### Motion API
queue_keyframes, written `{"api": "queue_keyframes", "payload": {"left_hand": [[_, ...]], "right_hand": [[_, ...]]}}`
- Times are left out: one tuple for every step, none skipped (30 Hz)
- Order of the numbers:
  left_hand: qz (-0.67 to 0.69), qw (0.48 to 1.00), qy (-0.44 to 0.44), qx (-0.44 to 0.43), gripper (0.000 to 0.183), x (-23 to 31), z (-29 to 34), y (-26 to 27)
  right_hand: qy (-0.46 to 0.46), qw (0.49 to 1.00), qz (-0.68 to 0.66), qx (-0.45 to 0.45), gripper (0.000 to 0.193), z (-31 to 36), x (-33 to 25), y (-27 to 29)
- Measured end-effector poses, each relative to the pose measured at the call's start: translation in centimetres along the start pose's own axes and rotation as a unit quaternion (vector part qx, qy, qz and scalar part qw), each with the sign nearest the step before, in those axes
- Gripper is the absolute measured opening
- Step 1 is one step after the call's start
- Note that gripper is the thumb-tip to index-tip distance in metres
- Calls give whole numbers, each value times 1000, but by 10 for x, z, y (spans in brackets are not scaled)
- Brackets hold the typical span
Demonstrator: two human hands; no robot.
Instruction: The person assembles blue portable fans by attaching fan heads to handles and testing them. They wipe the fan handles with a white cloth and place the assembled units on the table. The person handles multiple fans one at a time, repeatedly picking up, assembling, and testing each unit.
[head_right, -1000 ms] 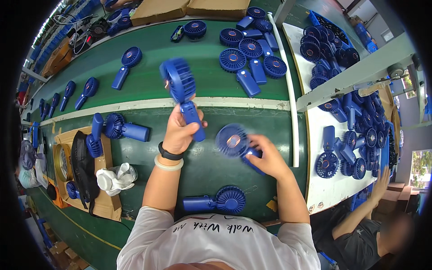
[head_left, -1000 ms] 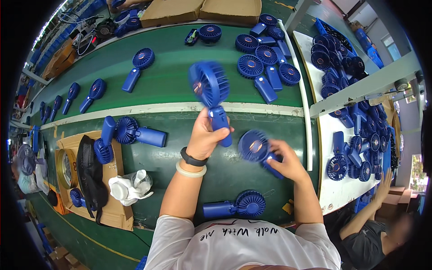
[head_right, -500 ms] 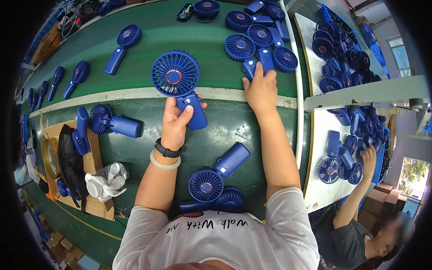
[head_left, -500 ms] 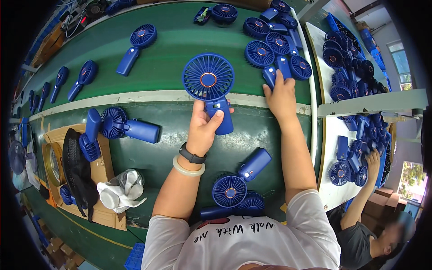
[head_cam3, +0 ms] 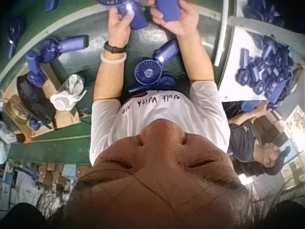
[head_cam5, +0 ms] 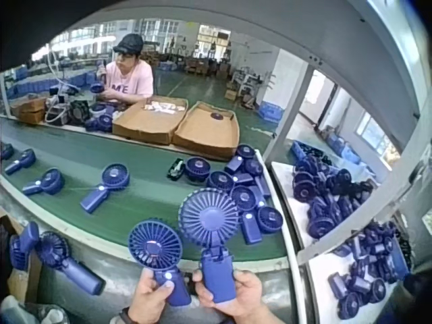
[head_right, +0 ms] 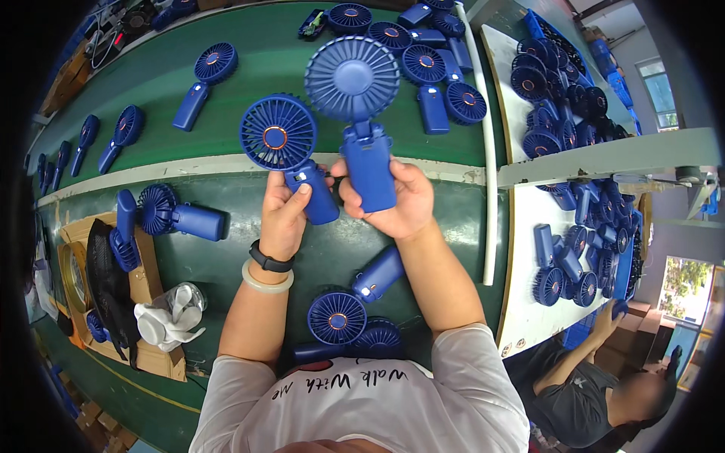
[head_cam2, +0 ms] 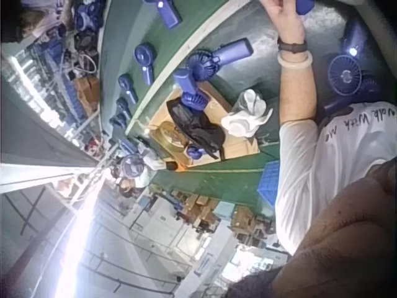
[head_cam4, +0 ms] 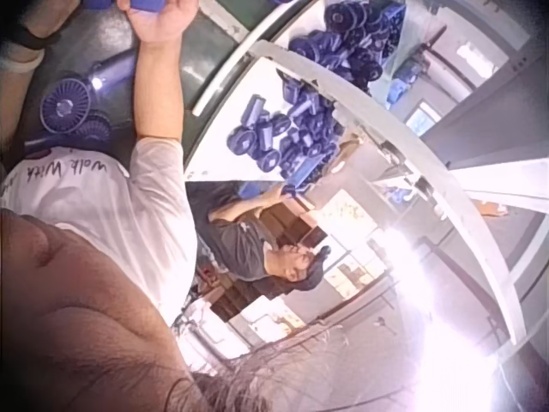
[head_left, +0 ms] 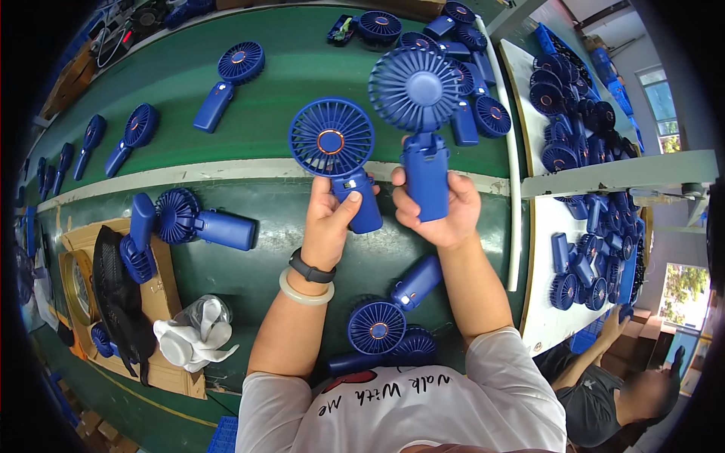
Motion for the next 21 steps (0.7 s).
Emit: {"api": "queue_keyframes", "payload": {"left_hand": [[-7, 1000, -5, -2, 44, 0, -1, 1], [-3, 1000, -2, -11, 44, 0, -2, 1], [-1, 1000, 3, -17, 44, -1, -2, 3], [2, 1000, 7, -23, 44, -1, -2, 3], [3, 1000, 8, -23, 44, -1, -1, 2], [-1, 1000, 5, -23, 44, -1, -1, 1], [-5, 1000, 2, -23, 44, 0, 0, 0], [-9, 1000, -2, -23, 44, 1, 1, -1], [-11, 1000, 1, -17, 44, 0, 1, 0], [-14, 1000, 4, -12, 44, 1, 1, 0], [-16, 1000, 6, -7, 45, 0, 1, 1], [-13, 1000, 4, -10, 45, 1, 1, 1], [-11, 1000, 1, -13, 44, 2, 2, 0], [-8, 1000, -1, -16, 44, 2, 2, 0], [-8, 1000, -4, -16, 44, 2, 2, 0], [-8, 1000, -7, -17, 44, 2, 1, 1], [-9, 1000, -9, -17, 44, 2, 1, 1], [-4, 1000, 4, -10, 45, 1, 1, 2], [0, 1000, 18, -3, 47, 1, 2, 2], [4, 999, 32, 5, 48, 1, 2, 2], [5, 999, 32, 7, 50, 1, 3, -1]], "right_hand": [[3, 1000, 2, 2, 55, 0, 2, 0], [6, 1000, 3, 4, 56, 0, 3, 0], [8, 1000, 3, 7, 56, 0, 4, 1], [13, 1000, 14, 11, 58, -1, 5, 3], [18, 999, 25, 14, 59, -1, 5, 5], [23, 999, 35, 17, 60, -2, 5, 8], [29, 997, 60, 29, 60, -2, 4, 11], [35, 995, 85, 41, 60, -3, 3, 14], [41, 992, 108, 53, 59, -3, 3, 18], [60, 988, 124, 63, 57, -3, 3, 21], [80, 984, 140, 74, 54, -3, 4, 23], [98, 979, 156, 84, 52, -3, 4, 24], [96, 983, 133, 80, 49, -3, 4, 21], [94, 986, 111, 77, 47, -2, 4, 17], [92, 989, 88, 72, 45, -2, 5, 14], [109, 982, 126, 92, 44, 0, 4, 16], [126, 972, 164, 112, 43, 1, 2, 17], [143, 960, 201, 132, 42, 2, 2, 15], [131, 959, 199, 153, 40, 3, 2, 13], [119, 958, 197, 173, 39, 5, 1, 8], [108, 955, 195, 195, 38, 6, 1, 4]]}}
Point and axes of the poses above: each hand's wrist, its own z-axis away from the middle knuckle, its own y-axis out of the back of the hand, x = y × z, the point moved 4 cm from there along -z, towards the middle knuckle, and after that the axes turned 15 degrees about x, right-handed, at the moved point
